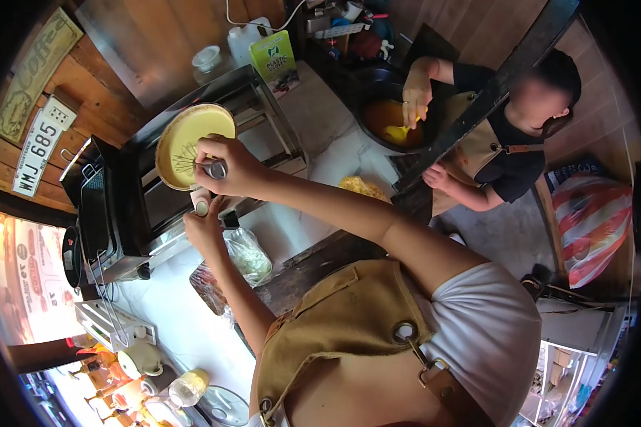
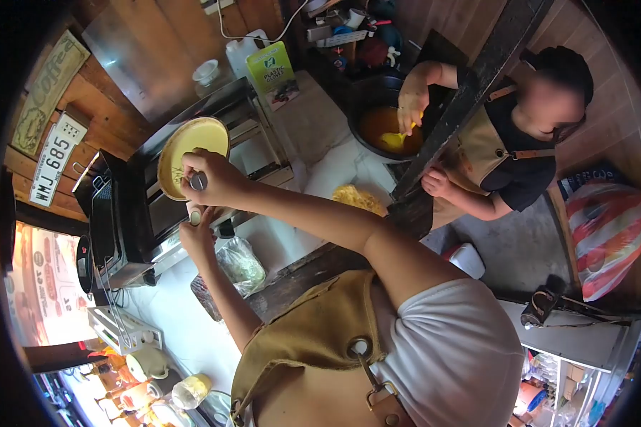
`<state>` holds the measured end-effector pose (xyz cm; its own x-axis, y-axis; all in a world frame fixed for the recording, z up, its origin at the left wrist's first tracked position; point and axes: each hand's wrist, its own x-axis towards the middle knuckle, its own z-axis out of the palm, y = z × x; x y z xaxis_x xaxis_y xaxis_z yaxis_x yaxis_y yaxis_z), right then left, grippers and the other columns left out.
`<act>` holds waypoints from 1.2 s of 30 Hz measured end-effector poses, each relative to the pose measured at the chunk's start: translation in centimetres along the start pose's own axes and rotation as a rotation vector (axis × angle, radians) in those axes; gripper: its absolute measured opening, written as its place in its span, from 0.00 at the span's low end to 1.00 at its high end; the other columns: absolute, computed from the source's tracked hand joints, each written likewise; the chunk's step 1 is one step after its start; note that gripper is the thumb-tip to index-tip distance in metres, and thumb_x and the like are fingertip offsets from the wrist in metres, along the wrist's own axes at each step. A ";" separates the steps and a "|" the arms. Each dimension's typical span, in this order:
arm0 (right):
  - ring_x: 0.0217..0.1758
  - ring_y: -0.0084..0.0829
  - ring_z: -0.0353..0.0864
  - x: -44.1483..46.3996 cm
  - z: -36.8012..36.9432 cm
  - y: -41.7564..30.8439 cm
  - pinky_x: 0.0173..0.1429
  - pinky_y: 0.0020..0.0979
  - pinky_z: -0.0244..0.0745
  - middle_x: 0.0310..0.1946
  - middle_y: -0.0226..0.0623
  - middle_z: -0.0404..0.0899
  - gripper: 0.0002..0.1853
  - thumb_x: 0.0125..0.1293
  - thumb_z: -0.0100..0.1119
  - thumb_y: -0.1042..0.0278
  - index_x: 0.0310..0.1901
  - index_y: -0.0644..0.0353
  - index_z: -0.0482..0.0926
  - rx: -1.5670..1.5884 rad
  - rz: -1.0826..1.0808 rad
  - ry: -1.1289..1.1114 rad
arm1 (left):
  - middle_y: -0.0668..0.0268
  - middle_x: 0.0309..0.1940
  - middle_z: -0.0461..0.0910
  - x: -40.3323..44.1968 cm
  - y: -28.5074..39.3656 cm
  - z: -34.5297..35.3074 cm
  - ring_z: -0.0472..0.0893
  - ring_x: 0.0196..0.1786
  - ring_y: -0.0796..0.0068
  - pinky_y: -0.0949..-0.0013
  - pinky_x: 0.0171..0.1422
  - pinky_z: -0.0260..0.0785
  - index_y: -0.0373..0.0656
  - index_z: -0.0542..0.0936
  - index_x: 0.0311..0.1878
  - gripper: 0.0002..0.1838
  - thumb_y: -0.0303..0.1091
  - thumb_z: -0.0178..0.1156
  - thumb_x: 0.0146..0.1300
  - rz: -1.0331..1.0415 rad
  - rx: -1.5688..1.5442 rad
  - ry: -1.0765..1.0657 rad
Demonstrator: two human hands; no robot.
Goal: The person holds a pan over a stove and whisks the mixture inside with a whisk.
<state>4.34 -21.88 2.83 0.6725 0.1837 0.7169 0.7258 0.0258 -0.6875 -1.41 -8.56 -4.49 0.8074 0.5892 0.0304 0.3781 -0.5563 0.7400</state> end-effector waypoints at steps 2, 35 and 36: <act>0.29 0.31 0.73 0.3 0.7 0.7 0.35 0.29 0.68 0.25 0.37 0.71 0.09 0.48 0.61 0.76 0.27 0.64 0.68 -0.014 -0.029 -0.014 | 0.58 0.14 0.75 -0.2 0.3 -0.2 0.76 0.16 0.65 0.65 0.24 0.69 0.34 0.69 0.24 0.31 0.54 0.72 0.39 -0.014 -0.001 -0.012; 0.29 0.40 0.76 0.5 0.2 1.9 0.33 0.35 0.69 0.25 0.40 0.74 0.10 0.47 0.62 0.71 0.27 0.62 0.69 -0.207 0.028 0.046 | 0.63 0.11 0.70 0.0 0.2 0.2 0.68 0.10 0.78 0.73 0.11 0.60 0.34 0.68 0.16 0.26 0.45 0.71 0.45 0.019 -0.039 0.025; 0.27 0.38 0.74 0.4 0.0 2.0 0.31 0.33 0.68 0.23 0.38 0.73 0.09 0.49 0.60 0.72 0.27 0.62 0.69 -0.248 0.030 0.067 | 0.63 0.11 0.70 -0.1 0.3 0.1 0.68 0.10 0.78 0.73 0.11 0.60 0.34 0.68 0.16 0.26 0.45 0.71 0.45 0.019 -0.038 0.025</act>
<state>6.07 -21.73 1.77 0.6966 0.1148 0.7082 0.7129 -0.2223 -0.6651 -1.32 -8.88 -4.37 0.8024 0.5937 0.0611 0.3450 -0.5449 0.7642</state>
